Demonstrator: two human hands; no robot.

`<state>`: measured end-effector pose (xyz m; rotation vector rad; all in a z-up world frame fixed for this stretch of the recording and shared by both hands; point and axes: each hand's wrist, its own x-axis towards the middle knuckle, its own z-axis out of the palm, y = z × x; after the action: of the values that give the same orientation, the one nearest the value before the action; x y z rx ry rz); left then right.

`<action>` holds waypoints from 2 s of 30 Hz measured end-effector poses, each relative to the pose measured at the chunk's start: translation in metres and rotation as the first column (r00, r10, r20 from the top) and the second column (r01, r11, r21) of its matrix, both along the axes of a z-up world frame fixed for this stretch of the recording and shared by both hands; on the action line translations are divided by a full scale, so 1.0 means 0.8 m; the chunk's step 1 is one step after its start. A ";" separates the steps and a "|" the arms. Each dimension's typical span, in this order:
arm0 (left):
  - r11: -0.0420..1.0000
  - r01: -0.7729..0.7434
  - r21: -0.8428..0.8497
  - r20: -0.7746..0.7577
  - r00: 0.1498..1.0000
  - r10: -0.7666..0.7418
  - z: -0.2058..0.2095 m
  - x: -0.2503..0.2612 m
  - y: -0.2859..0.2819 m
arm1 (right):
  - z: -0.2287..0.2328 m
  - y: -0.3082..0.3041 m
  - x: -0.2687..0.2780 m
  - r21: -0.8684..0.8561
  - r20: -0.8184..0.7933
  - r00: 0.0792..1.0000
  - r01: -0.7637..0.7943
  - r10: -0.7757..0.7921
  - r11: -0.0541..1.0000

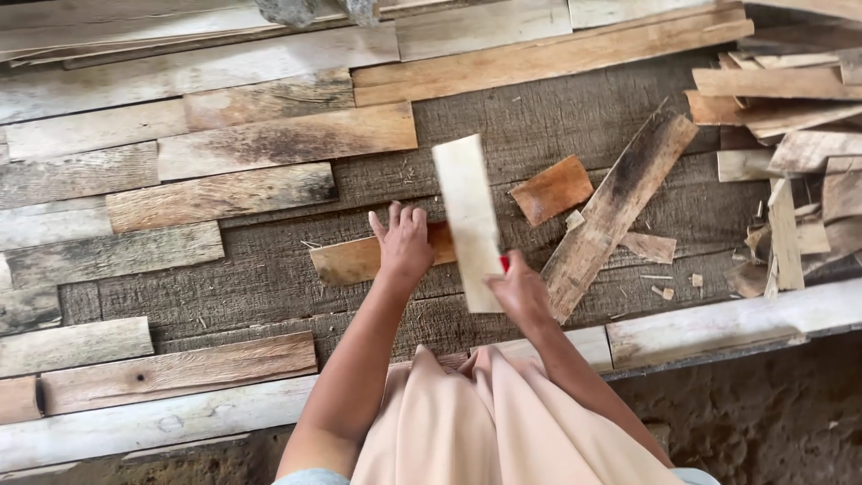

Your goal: The person arranges wooden planks on a flat surface, selecting pieces from a pile and placing them in a staggered pattern. They use a utility knife to trim a plank to fit a gap and continue adding pieces to the layout.

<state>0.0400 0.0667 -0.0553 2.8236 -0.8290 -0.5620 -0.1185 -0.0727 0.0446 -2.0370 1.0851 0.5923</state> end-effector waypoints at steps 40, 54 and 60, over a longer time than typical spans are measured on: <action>-0.688 -0.725 -0.006 -0.998 0.049 -0.043 -0.092 -0.081 0.064 | -0.051 -0.002 -0.065 0.322 0.460 0.879 -0.032 -0.127 0.946; -0.086 -0.903 -0.421 -0.807 0.330 0.490 0.109 -0.139 0.050 | 0.023 -0.006 -0.038 0.273 0.154 0.988 -0.039 -0.004 0.961; 0.862 -0.085 -0.500 -0.055 0.996 0.066 0.074 -0.097 -0.004 | -0.004 -0.023 -0.046 0.217 0.121 0.993 -0.008 -0.019 0.976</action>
<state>-0.0377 0.0638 0.0041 2.3458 -0.7251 -0.3215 -0.1550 -0.0910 0.0414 -1.8546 0.9124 0.5507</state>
